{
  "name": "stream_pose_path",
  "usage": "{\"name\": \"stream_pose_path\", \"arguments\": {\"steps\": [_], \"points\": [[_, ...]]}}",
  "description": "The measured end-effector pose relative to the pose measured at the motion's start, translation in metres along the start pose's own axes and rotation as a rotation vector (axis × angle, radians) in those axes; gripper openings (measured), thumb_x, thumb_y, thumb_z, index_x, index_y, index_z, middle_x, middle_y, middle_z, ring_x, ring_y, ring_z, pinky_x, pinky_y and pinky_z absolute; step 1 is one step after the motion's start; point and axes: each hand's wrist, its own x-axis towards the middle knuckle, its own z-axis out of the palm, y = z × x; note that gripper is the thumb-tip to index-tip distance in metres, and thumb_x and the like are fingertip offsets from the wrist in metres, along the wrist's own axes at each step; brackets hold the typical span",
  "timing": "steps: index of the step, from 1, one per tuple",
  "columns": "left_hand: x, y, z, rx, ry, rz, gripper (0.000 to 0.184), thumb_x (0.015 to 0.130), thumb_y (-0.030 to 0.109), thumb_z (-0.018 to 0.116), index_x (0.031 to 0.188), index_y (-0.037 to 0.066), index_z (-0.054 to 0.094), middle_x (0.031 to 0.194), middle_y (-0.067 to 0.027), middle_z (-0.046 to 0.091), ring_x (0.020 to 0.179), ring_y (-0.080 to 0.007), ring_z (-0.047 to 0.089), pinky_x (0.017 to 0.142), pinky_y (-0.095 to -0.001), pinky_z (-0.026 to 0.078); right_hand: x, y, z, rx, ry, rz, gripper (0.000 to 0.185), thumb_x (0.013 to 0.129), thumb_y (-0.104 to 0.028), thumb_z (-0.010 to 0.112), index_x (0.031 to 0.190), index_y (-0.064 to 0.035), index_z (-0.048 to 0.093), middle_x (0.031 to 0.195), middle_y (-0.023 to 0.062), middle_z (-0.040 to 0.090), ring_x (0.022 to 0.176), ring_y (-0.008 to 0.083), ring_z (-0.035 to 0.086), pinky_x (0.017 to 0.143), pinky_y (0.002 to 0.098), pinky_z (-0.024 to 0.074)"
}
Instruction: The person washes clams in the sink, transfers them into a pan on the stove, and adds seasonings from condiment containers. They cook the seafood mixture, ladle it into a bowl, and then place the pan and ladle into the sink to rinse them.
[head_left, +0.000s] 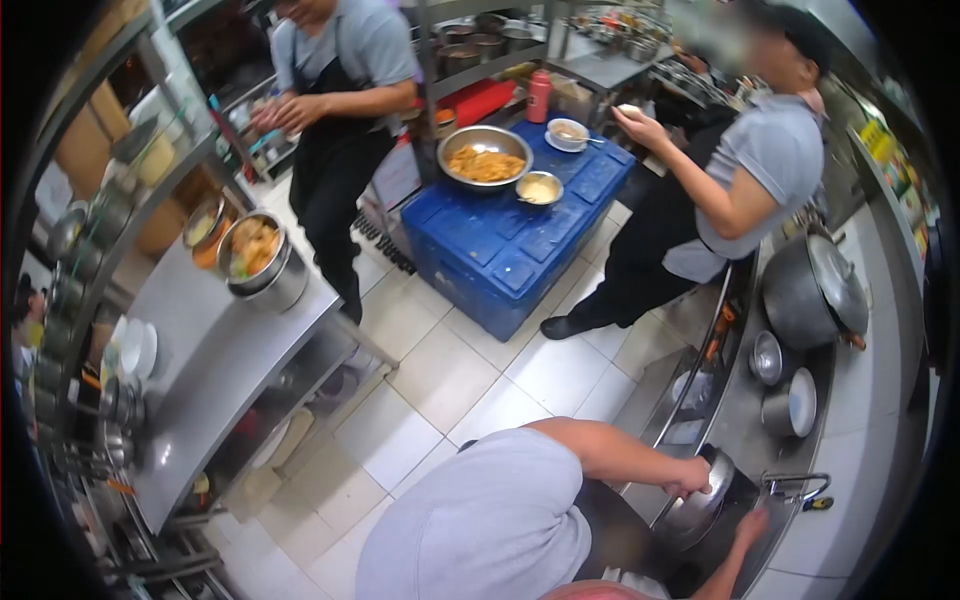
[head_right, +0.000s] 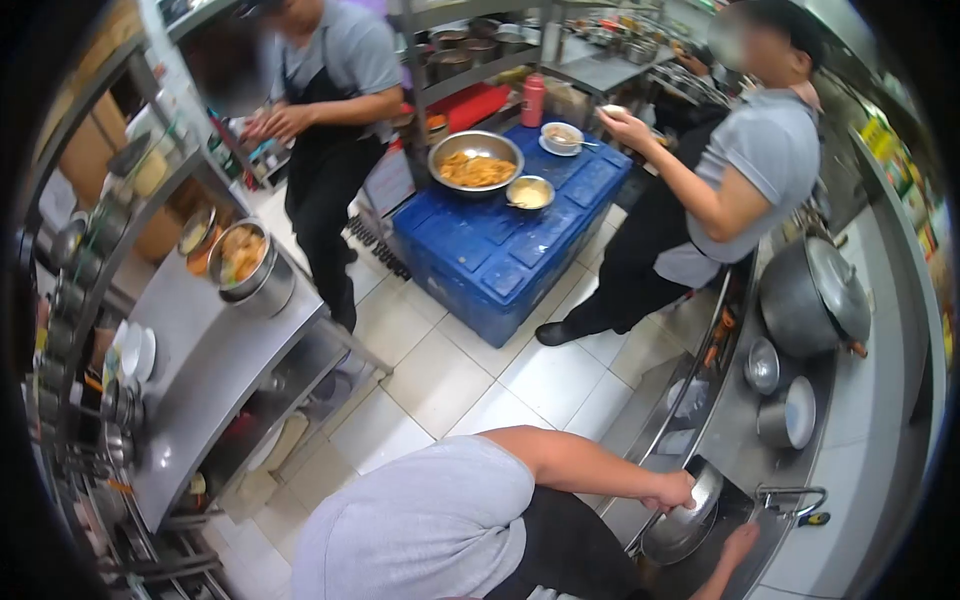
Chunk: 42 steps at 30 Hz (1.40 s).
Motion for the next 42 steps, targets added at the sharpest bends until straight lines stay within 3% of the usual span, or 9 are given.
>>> {"name": "stream_pose_path", "arguments": {"steps": [3, 6, 10, 16, 22, 31, 36, 39, 42], "points": [[-0.086, 0.038, -0.008, 0.195, -0.063, 0.242, 0.022, 0.078, 0.002, 0.071, 0.099, 0.002, 0.064, 0.080, -0.0059, 0.064, 0.072, -0.0178, 0.064, 0.053, -0.0360, 0.051, 0.016, 0.001, 0.034, -0.763, -0.827, 0.361, 0.035, 0.092, -0.027, 0.056, 0.098, 0.0066, 0.064, 0.098, 0.0202, 0.067, 0.086, 0.0290, 0.062, 0.082, 0.0404, 0.0509], [-0.176, 0.064, -0.016, 0.219, -0.103, 0.360, 0.022, 0.075, 0.003, 0.073, 0.096, 0.001, 0.068, 0.086, -0.0093, 0.069, 0.076, -0.0201, 0.066, 0.062, -0.0365, 0.052, 0.011, -0.077, 0.033, -0.106, -0.563, -0.087, 0.033, 0.092, -0.028, 0.058, 0.093, 0.0037, 0.065, 0.093, 0.0160, 0.068, 0.081, 0.0251, 0.063, 0.073, 0.0344, 0.0492], [-0.306, 0.062, -0.053, 0.730, 0.249, 0.576, 0.023, 0.070, 0.007, 0.076, 0.090, 0.000, 0.068, 0.081, -0.0125, 0.069, 0.075, -0.0221, 0.066, 0.066, -0.0399, 0.050, -0.013, -0.246, 0.105, 0.270, -1.083, 0.087, 0.032, 0.095, -0.035, 0.057, 0.098, -0.0048, 0.067, 0.075, 0.0071, 0.067, 0.062, 0.0202, 0.062, 0.060, 0.0368, 0.0534], [-0.444, -0.053, -0.085, 1.282, 0.518, 0.256, 0.015, 0.066, 0.010, 0.064, 0.078, 0.002, 0.066, 0.076, -0.0196, 0.066, 0.074, -0.0343, 0.063, 0.066, -0.0476, 0.047, -0.193, -0.406, 0.187, 0.534, -1.977, 0.503, 0.043, 0.095, -0.053, 0.056, 0.090, -0.0118, 0.063, 0.068, 0.0022, 0.062, 0.057, 0.0190, 0.061, 0.062, 0.0510, 0.0608], [-0.556, -0.179, -0.036, 1.161, 0.975, -0.122, 0.018, 0.071, 0.010, 0.063, 0.086, 0.004, 0.070, 0.085, -0.0193, 0.069, 0.079, -0.0341, 0.066, 0.071, -0.0473, 0.049, -0.415, -0.449, 0.236, 0.394, -2.241, 0.359, 0.011, 0.090, -0.018, 0.055, 0.087, -0.0072, 0.058, 0.074, 0.0072, 0.061, 0.057, 0.0196, 0.058, 0.048, 0.0365, 0.0505], [-0.744, -0.429, 0.055, 0.125, 1.729, 0.605, 0.038, 0.093, 0.034, 0.067, 0.114, 0.003, 0.063, 0.105, -0.0066, 0.068, 0.097, -0.0160, 0.063, 0.083, -0.0323, 0.051, -0.611, -0.510, 0.136, 0.387, -2.234, -0.252, 0.002, 0.080, -0.003, 0.054, 0.078, -0.0039, 0.056, 0.064, 0.0056, 0.054, 0.050, 0.0161, 0.051, 0.044, 0.0327, 0.0455], [-0.796, -0.647, 0.134, -0.831, 2.165, 0.648, 0.017, 0.093, 0.020, 0.059, 0.102, 0.007, 0.065, 0.087, -0.0050, 0.067, 0.072, -0.0151, 0.062, 0.060, -0.0295, 0.052, -0.691, -0.587, 0.087, 0.340, -2.188, -0.638, 0.009, 0.080, -0.005, 0.058, 0.071, -0.0029, 0.059, 0.063, 0.0064, 0.059, 0.047, 0.0164, 0.054, 0.043, 0.0318, 0.0460], [-0.766, -0.802, 0.184, -0.826, 2.339, 0.164, 0.013, 0.092, 0.016, 0.054, 0.081, 0.011, 0.059, 0.066, -0.0038, 0.055, 0.049, -0.0157, 0.051, 0.041, -0.0344, 0.038, -0.739, -0.658, 0.051, 0.299, -2.103, -1.044, 0.014, 0.080, -0.008, 0.060, 0.070, 0.0006, 0.063, 0.059, 0.0087, 0.061, 0.048, 0.0160, 0.059, 0.045, 0.0322, 0.0486], [-0.740, -0.827, 0.246, -1.704, 2.048, 0.116, 0.018, 0.089, 0.022, 0.061, 0.094, 0.005, 0.065, 0.087, -0.0132, 0.067, 0.069, -0.0253, 0.065, 0.060, -0.0421, 0.054, -0.784, -0.764, -0.020, 0.173, -1.745, -1.773, 0.023, 0.082, -0.017, 0.061, 0.070, 0.0026, 0.065, 0.058, 0.0102, 0.062, 0.050, 0.0178, 0.062, 0.051, 0.0321, 0.0518]]}}
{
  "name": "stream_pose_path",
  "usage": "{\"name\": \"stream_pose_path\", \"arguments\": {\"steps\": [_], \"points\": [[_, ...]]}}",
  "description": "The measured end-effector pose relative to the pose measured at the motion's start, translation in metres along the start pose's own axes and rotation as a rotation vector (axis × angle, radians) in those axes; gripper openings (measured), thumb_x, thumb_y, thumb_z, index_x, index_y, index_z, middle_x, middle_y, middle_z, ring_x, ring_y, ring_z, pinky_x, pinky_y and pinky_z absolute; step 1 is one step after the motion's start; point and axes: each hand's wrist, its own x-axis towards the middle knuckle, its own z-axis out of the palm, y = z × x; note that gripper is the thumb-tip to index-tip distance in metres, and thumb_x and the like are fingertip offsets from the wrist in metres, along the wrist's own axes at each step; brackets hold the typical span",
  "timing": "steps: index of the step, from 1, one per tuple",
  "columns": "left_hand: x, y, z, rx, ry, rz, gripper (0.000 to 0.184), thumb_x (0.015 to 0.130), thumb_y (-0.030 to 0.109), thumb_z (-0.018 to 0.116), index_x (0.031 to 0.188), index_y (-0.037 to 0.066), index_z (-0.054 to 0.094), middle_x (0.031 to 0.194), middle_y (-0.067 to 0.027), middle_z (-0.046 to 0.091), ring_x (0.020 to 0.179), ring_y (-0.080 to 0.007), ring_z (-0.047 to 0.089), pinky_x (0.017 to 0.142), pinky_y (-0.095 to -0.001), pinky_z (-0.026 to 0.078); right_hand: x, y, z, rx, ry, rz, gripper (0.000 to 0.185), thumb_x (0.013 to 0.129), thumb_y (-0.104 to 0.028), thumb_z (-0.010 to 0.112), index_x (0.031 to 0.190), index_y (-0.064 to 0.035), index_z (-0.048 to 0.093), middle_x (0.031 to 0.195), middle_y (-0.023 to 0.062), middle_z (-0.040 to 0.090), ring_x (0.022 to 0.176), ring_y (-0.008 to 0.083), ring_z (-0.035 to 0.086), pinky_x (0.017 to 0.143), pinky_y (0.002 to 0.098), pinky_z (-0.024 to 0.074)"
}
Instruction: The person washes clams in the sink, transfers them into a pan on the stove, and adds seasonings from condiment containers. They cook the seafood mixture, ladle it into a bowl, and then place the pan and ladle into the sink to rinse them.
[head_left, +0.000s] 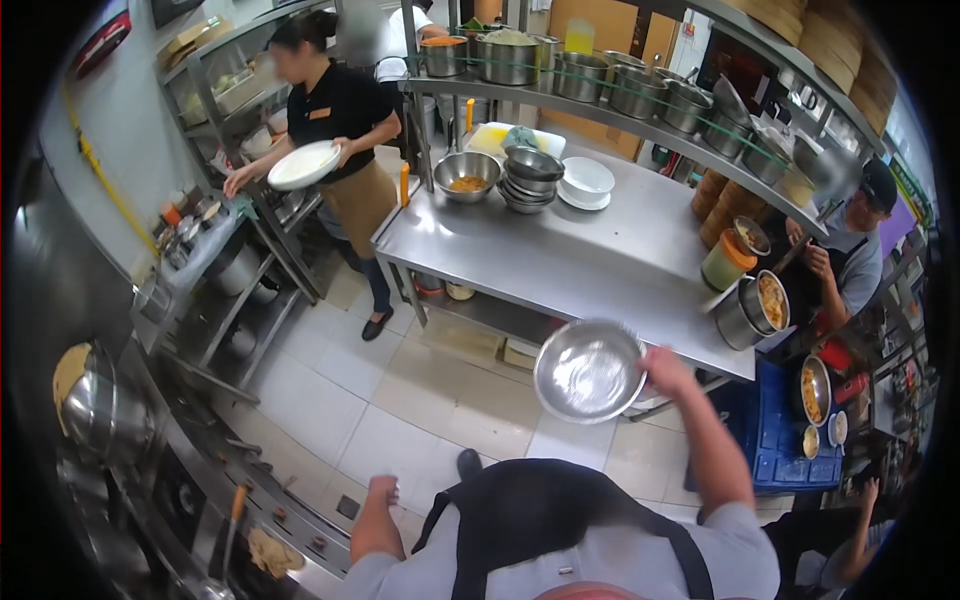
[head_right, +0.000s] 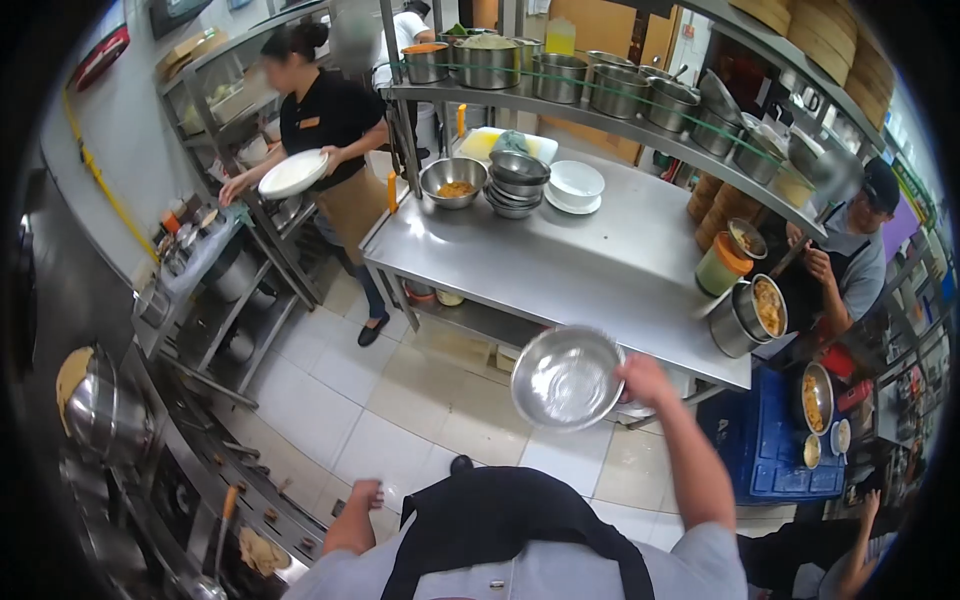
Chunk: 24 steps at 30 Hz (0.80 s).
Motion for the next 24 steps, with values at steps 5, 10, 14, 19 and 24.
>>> {"name": "stream_pose_path", "arguments": {"steps": [5, 10, 14, 19, 24], "points": [[-0.019, 0.000, -0.046, 0.026, -0.071, -0.122, 0.028, 0.092, 0.022, 0.059, 0.114, 0.005, 0.061, 0.099, -0.0144, 0.066, 0.077, -0.0282, 0.066, 0.065, -0.0454, 0.054, 0.152, -0.114, -0.097, -0.018, 0.114, -0.175, 0.025, 0.082, -0.023, 0.059, 0.071, -0.0009, 0.063, 0.063, 0.0091, 0.061, 0.054, 0.0169, 0.058, 0.051, 0.0353, 0.0472], [-0.006, 0.053, -0.044, -0.227, -0.030, 0.179, 0.030, 0.093, 0.023, 0.058, 0.116, 0.003, 0.059, 0.103, -0.0154, 0.067, 0.080, -0.0263, 0.067, 0.063, -0.0392, 0.055, 0.325, -0.247, -0.120, 0.426, 0.163, -0.139, 0.020, 0.077, -0.019, 0.064, 0.068, -0.0025, 0.059, 0.059, 0.0052, 0.052, 0.047, 0.0156, 0.047, 0.045, 0.0336, 0.0407], [-0.009, 0.066, -0.049, -0.380, 0.052, 0.241, 0.030, 0.091, 0.024, 0.060, 0.111, 0.002, 0.062, 0.097, -0.0140, 0.068, 0.076, -0.0236, 0.067, 0.061, -0.0364, 0.054, 0.429, -0.329, -0.083, 0.296, 0.266, -0.138, 0.018, 0.080, -0.018, 0.063, 0.067, -0.0086, 0.056, 0.059, 0.0022, 0.050, 0.049, 0.0135, 0.048, 0.045, 0.0347, 0.0397], [-0.026, 0.021, -0.060, -0.385, 0.287, 0.142, 0.026, 0.086, 0.024, 0.062, 0.095, 0.000, 0.067, 0.081, -0.0105, 0.068, 0.064, -0.0202, 0.066, 0.053, -0.0349, 0.053, 0.573, -0.350, -0.041, 0.381, 0.388, -0.190, 0.031, 0.081, -0.025, 0.067, 0.082, 0.0060, 0.062, 0.069, 0.0101, 0.061, 0.052, 0.0171, 0.058, 0.039, 0.0353, 0.0415], [-0.022, -0.031, -0.054, -0.530, 0.308, -0.168, 0.030, 0.089, 0.028, 0.061, 0.087, -0.002, 0.067, 0.079, -0.0142, 0.068, 0.061, -0.0232, 0.065, 0.052, -0.0404, 0.054, 0.739, -0.233, 0.023, 1.010, -0.164, -0.290, 0.024, 0.090, -0.034, 0.068, 0.101, -0.0137, 0.062, 0.088, -0.0003, 0.061, 0.081, 0.0145, 0.060, 0.068, 0.0355, 0.0496]]}}
